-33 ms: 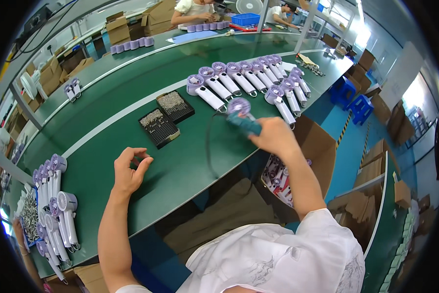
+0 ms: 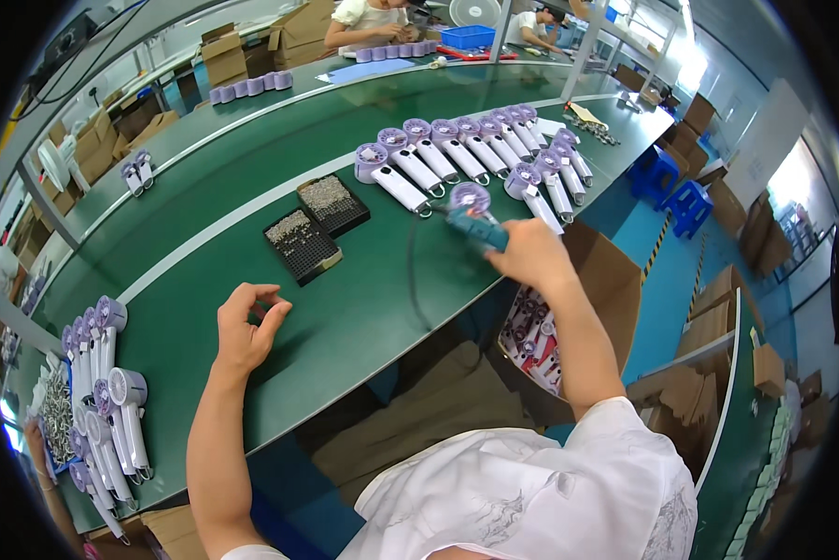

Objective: Assembling small portable fans on a factory production line using an electric screwdriver.

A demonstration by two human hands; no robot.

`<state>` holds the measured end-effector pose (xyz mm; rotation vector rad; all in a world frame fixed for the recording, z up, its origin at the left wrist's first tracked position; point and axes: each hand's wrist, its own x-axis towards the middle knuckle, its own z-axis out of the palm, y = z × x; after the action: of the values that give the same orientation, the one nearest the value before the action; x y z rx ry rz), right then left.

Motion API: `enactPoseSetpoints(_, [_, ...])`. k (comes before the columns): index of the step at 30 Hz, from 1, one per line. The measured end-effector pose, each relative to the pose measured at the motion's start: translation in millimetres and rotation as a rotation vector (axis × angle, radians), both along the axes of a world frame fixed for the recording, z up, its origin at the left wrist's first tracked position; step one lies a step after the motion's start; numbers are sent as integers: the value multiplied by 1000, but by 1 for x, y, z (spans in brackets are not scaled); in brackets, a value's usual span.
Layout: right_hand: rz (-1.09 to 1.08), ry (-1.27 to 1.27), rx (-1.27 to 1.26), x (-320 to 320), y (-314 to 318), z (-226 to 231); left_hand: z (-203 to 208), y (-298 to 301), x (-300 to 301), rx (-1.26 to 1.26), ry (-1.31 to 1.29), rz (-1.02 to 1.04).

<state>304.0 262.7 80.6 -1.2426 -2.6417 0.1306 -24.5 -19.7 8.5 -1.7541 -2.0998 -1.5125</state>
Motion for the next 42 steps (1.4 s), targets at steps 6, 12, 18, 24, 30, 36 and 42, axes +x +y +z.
enactPoseSetpoints(6, [-107,-111,82,18,61,-8,-7,-1,-2,0,-2,-17])
enactPoseSetpoints(12, [-118,-72,86,37,98,-22,-7,4,-1,-21,-36,-7])
enactPoseSetpoints(18, [-87,-94,124,23,120,-27,-6,-10,-2,-42,-55,47])
enactPoseSetpoints(24, [121,74,287,37,119,-29,31,-7,18,-12,147,80])
enactPoseSetpoints(30, [411,449,510,55,93,-32,51,-88,21,-327,704,749])
enactPoseSetpoints(36, [596,942,3,25,59,-18,32,-222,-16,-850,756,1282])
enactPoseSetpoints(42, [1168,1325,-825,-74,0,12,22,-237,-24,-914,641,1245])
